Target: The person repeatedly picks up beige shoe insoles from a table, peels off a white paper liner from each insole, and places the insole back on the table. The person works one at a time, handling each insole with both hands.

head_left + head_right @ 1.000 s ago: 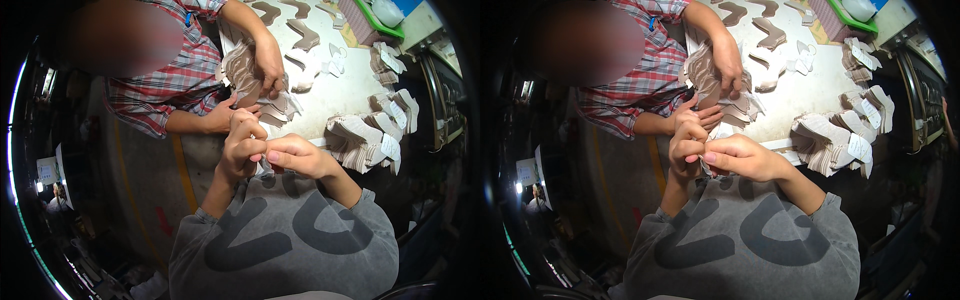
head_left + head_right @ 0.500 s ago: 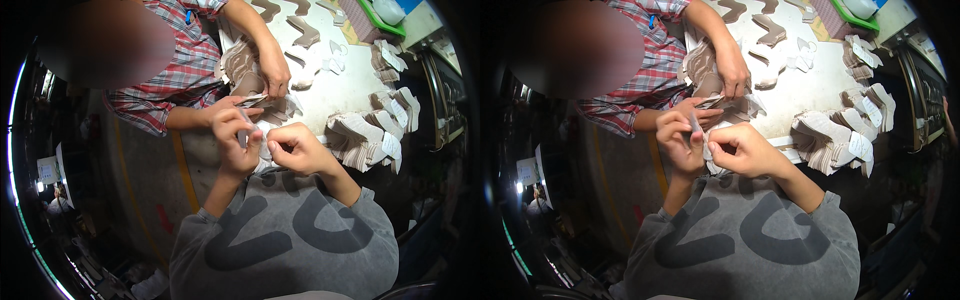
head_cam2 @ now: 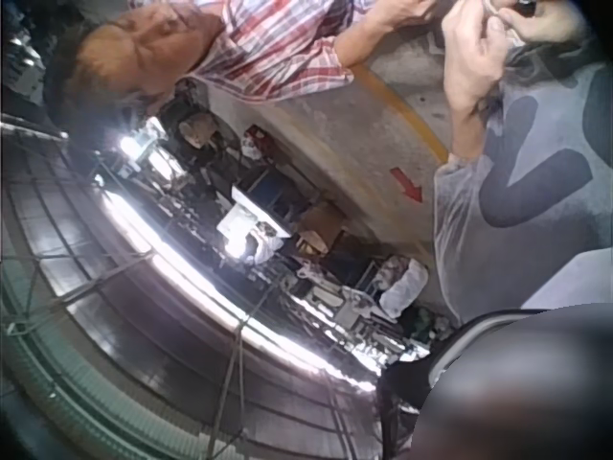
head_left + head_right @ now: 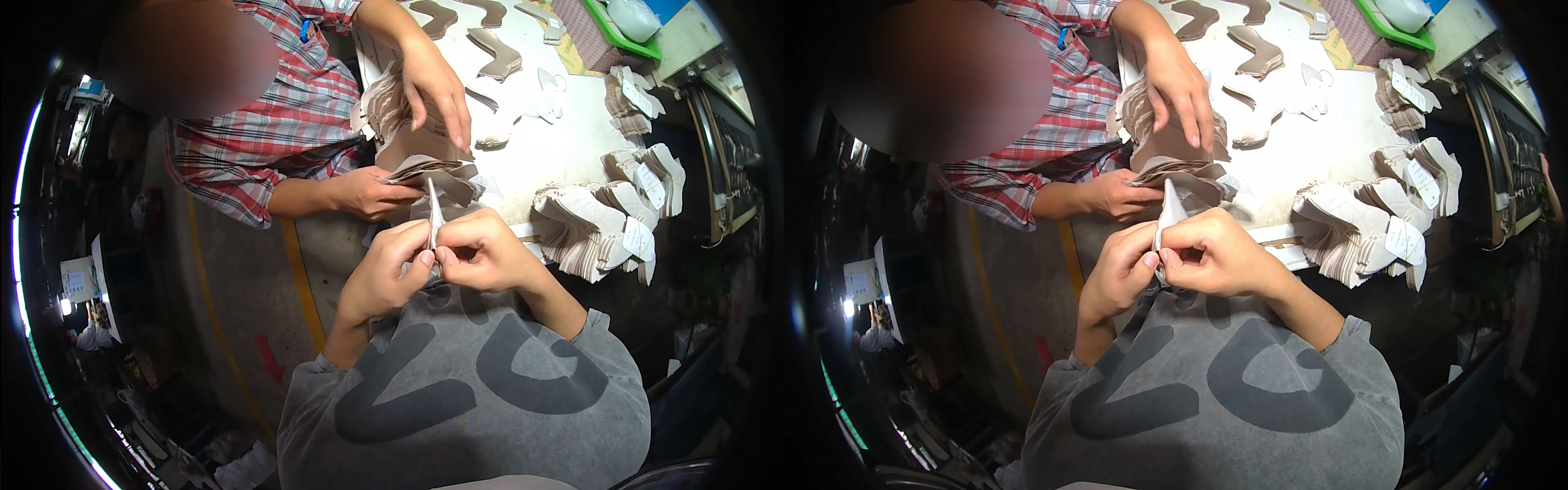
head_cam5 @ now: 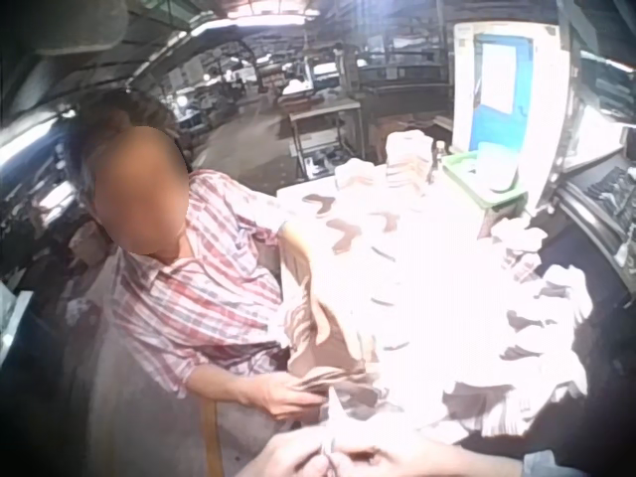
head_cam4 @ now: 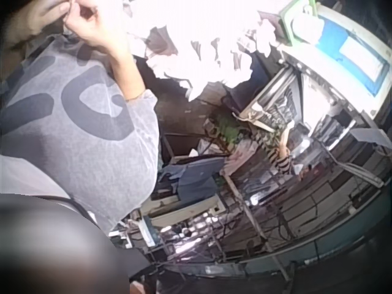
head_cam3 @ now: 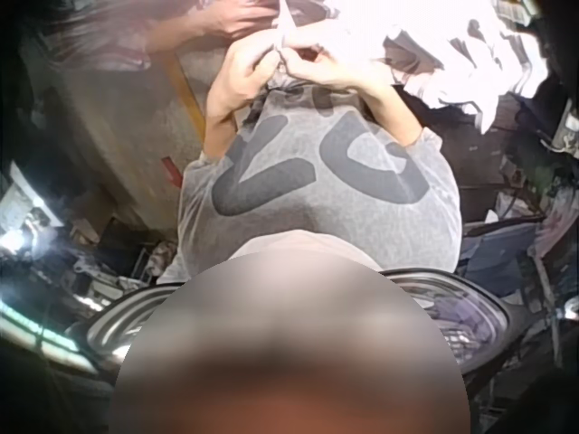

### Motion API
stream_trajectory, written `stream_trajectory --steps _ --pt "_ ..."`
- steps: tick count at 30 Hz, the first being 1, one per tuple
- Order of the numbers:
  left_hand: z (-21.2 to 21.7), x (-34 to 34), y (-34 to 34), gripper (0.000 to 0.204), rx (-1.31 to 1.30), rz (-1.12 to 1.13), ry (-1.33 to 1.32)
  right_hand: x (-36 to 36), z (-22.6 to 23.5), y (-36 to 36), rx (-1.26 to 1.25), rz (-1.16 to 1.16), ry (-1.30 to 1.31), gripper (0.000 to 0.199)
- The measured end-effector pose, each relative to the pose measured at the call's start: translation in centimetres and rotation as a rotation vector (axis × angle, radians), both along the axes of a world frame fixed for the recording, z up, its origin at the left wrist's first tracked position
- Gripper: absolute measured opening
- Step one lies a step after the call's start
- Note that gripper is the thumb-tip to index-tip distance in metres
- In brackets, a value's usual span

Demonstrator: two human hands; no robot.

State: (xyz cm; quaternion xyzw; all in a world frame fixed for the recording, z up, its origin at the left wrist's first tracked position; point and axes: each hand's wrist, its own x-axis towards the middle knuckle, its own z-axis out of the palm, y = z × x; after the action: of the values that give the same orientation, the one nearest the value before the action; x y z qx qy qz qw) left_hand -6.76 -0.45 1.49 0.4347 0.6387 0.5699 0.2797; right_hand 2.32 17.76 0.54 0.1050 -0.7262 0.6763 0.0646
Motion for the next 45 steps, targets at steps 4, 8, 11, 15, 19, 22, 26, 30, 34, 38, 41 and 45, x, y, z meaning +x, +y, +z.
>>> stream_trajectory --steps 4,8,11,15,19,22,26,30,34,38,41,45 --pt "-0.3 -0.6 -0.1 0.010 -0.030 0.031 0.082 -0.1 -0.8 0.5 -0.027 0.044 -0.031 0.020" --pt "-1.3 -1.0 -0.1 0.011 0.081 0.011 0.041 0.1 -1.1 0.2 -0.503 0.117 -0.211 0.032" --pt "-2.0 -0.5 0.1 0.013 0.149 0.103 -0.063 0.2 -0.6 -0.2 -0.490 0.042 -0.292 0.036" --pt "-2.3 -0.5 0.1 0.015 0.063 0.131 0.031 0.0 0.3 0.1 0.065 -0.097 -0.249 0.039" --pt "-2.6 -0.8 -0.1 0.019 0.048 0.083 -0.023 -0.2 0.5 0.1 0.226 -0.026 -0.220 0.035" --pt "-2.9 -0.9 -0.2 0.028 0.011 0.056 -0.086 0.0 0.2 -0.3 0.310 -0.029 -0.218 0.027" --pt "-3.2 -0.6 -0.4 0.035 -0.218 0.055 -0.195 0.4 -0.1 -0.3 0.362 -0.010 -0.196 0.022" --pt "-3.1 -0.8 -1.3 0.024 0.006 -0.042 -0.113 0.3 -0.1 0.8 0.230 0.150 -0.135 0.018" --pt "-3.1 -1.8 -4.0 0.033 0.177 0.209 -0.258 1.0 0.5 2.9 -0.135 0.065 -0.227 0.021" --pt "-2.8 -4.1 -8.3 0.043 0.418 0.200 -0.263 3.6 0.7 8.0 0.019 -0.065 -0.094 0.028" --pt "-2.1 -5.3 -11.4 0.045 0.711 0.091 -0.527 6.5 0.6 10.4 -0.177 -0.242 0.006 0.030" --pt "-1.3 -6.3 -13.4 0.035 0.886 0.177 -0.510 8.4 1.5 13.4 -0.732 -0.401 0.195 0.022"
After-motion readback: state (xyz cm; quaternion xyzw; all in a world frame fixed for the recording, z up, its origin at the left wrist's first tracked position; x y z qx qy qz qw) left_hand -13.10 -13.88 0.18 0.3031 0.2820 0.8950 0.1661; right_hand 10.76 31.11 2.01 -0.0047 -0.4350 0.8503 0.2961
